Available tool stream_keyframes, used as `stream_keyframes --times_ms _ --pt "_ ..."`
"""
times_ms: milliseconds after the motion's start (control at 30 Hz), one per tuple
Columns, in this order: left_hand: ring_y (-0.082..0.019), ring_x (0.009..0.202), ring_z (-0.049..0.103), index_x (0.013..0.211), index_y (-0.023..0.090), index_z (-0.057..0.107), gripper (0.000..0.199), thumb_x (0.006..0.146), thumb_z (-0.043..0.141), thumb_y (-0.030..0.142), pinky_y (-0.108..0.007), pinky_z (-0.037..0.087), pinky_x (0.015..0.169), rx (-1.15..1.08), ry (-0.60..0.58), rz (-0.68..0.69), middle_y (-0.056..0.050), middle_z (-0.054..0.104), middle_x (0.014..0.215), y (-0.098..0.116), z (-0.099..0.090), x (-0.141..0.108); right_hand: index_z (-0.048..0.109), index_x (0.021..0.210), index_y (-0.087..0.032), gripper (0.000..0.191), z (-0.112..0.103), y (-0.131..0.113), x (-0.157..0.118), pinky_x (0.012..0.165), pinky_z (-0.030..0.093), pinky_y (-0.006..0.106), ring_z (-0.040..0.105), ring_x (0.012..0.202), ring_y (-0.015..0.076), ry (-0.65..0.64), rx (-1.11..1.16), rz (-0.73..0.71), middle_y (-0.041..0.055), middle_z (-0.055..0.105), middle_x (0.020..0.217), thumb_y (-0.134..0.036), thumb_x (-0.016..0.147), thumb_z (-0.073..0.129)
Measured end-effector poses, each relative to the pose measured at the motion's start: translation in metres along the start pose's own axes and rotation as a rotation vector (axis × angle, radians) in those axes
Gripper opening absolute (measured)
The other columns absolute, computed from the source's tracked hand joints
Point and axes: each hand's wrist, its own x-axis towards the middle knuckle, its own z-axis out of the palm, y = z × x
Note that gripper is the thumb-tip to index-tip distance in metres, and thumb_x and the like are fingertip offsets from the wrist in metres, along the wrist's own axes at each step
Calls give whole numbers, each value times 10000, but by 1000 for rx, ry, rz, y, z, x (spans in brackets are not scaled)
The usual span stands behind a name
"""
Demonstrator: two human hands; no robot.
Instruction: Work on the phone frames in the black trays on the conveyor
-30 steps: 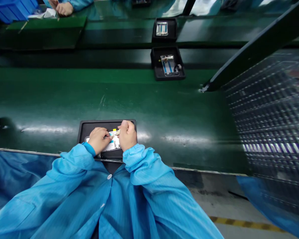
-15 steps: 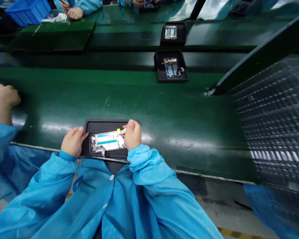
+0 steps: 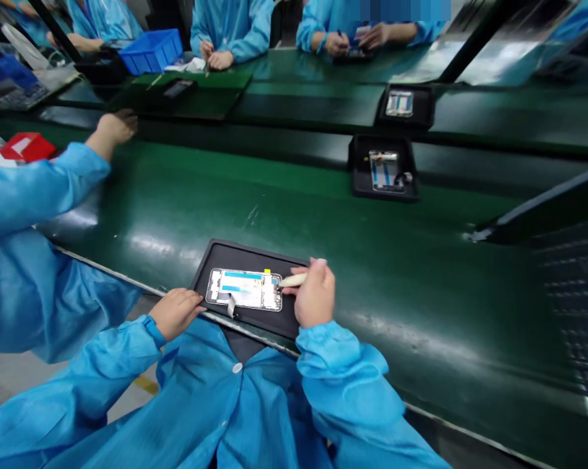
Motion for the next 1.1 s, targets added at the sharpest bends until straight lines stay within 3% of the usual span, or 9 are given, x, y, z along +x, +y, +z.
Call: stream_keyframes --times_ms 67,167,267,367,467,567,733,967,1100 --pt "-188 715 574 882 140 591 336 874 339 362 -306 454 658 25 16 -88 -78 627 798 -6 -7 14 420 1015 -154 540 -13 -10 4 342 468 204 552 440 104 104 21 -43 -29 548 642 -628 767 347" --pt "-230 748 590 933 132 594 377 850 361 417 -341 462 681 87 60 -457 -109 628 815 -25 -18 43 425 1017 -144 522 -32 -11 10 342 468 212 538 424 102 222 34 -73 -28 537 640 -601 775 352" --pt "-291 815 587 953 127 599 375 810 415 421 -413 462 729 26 108 -909 -142 626 856 -57 -26 74 430 997 -137 537 -46 6 12 346 470 222 539 430 108 237 19 -22 -20 536 655 -612 751 381" --pt "-308 1016 517 1120 57 502 417 830 344 312 -449 423 854 -76 230 -1129 -204 551 1081 -82 -23 96 433 983 -141 564 -51 24 11 363 478 233 547 448 114 213 21 24 -16 539 676 -640 721 406" --pt "-237 1117 455 1220 19 394 459 842 218 209 -389 393 928 -113 263 -1048 -204 451 1225 -76 -3 103 443 962 -150 573 -51 34 12 372 474 230 552 460 116 194 24 25 -14 547 691 -661 705 413" --pt "-195 1008 531 1056 136 573 354 804 348 243 -326 410 920 -222 136 -812 -96 596 1058 -44 20 101 455 935 -155 562 -47 37 16 364 449 212 536 440 105 185 -13 39 -14 556 683 -667 705 415" --pt "-271 1083 463 1013 224 617 324 804 393 329 -475 245 1012 -139 -92 -621 -50 590 1086 -8 35 101 452 962 -151 494 -37 27 38 427 460 201 536 469 109 66 6 110 -26 539 582 -593 741 449" --pt "-268 1078 452 1112 232 557 403 825 325 393 -468 256 977 114 -161 -675 -70 539 1162 -11 47 108 494 1090 -128 369 -40 -32 130 666 512 304 598 703 163 29 -452 112 72 607 824 -366 842 360" --pt "-282 1036 479 1063 211 580 401 821 332 413 -479 308 931 212 -49 -615 -86 574 1098 -10 55 103 541 1126 -147 358 -44 -61 189 948 330 433 437 1111 283 119 -722 -36 148 512 1138 -264 797 459"
